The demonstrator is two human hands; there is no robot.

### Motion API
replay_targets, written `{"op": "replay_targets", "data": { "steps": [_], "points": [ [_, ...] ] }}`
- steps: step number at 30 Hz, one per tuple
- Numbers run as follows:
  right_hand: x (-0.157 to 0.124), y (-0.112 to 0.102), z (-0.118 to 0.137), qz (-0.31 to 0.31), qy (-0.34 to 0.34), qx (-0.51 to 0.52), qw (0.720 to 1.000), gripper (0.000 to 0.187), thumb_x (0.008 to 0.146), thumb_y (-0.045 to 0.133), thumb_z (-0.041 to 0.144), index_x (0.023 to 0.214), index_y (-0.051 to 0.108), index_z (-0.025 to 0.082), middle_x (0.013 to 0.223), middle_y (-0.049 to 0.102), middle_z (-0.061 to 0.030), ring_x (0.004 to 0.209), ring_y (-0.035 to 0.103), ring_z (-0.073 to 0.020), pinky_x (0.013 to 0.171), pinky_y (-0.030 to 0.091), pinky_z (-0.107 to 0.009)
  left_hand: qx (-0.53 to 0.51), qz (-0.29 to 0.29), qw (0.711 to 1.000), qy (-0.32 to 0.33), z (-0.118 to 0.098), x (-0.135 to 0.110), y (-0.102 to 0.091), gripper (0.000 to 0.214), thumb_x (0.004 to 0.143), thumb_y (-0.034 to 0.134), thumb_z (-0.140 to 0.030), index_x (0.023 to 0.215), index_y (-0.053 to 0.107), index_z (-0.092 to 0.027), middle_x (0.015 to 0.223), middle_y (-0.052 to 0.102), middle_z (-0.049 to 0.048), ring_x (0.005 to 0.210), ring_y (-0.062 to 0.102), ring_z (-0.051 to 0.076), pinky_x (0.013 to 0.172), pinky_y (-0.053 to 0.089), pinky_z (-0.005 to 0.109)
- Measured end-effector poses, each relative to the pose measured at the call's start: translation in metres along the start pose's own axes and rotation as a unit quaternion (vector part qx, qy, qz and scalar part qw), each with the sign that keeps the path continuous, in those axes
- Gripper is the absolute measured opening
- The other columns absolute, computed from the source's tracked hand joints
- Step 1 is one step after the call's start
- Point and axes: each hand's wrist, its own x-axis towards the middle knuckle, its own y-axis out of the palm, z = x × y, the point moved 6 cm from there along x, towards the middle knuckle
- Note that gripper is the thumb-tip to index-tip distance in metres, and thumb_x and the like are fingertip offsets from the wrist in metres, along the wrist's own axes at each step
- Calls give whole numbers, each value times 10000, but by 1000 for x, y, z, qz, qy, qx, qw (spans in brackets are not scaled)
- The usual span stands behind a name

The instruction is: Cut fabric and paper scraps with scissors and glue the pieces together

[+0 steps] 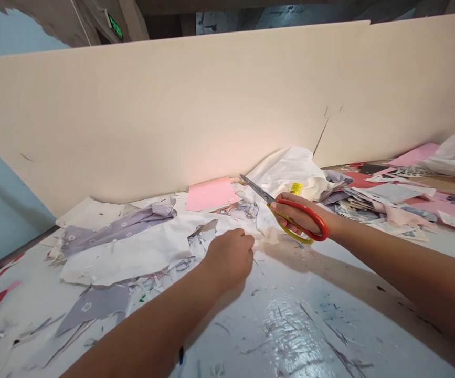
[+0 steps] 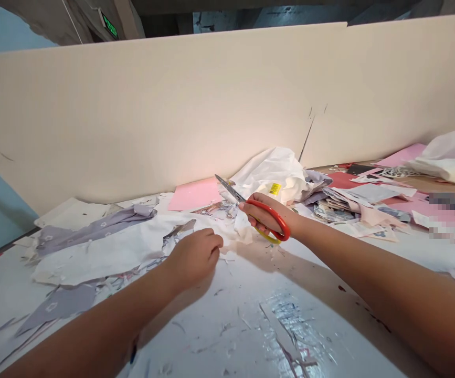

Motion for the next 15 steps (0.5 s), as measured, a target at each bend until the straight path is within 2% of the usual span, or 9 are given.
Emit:
{"op": "replay_targets", "data": {
  "steps": [3,7,9,12,15],
  "points": [
    [0,5,-10,-4,26,19,999,356,737,528,526,748,360,212,580,495,47,389,389,-64,369,315,-193,-4,15,1000,7,13,5,3,295,794,339,-171,742,628,-200,802,557,50,743,527,166,625,394,270],
    [-2,20,-17,48,47,22,997,346,733,539,510,793,363,218,603,524,43,413,392,-64,398,333,-189,-31,-1,999,22,17,6,6,293,821,361,-251,958,619,-237,921,566,46,888,505,185,757,402,300],
    [-5,26,-17,65,55,15,996,347,722,555,500,809,370,219,597,527,46,413,387,-63,401,323,-185,-63,-5,998,27,16,6,6,294,810,399,-317,1006,605,-239,969,565,46,942,486,201,793,399,317],
    [-9,29,-11,71,46,10,996,344,720,564,489,816,374,219,582,525,50,418,389,-64,402,310,-180,-125,8,992,24,13,7,8,251,779,448,-336,903,641,-232,960,577,41,936,489,207,794,394,321],
    [-11,29,-7,58,36,24,997,340,722,566,479,802,366,216,575,523,54,406,382,-59,401,312,-181,-173,-1,985,20,12,10,10,213,770,446,-265,741,650,-208,895,595,38,904,498,199,811,371,320]
  ]
}}
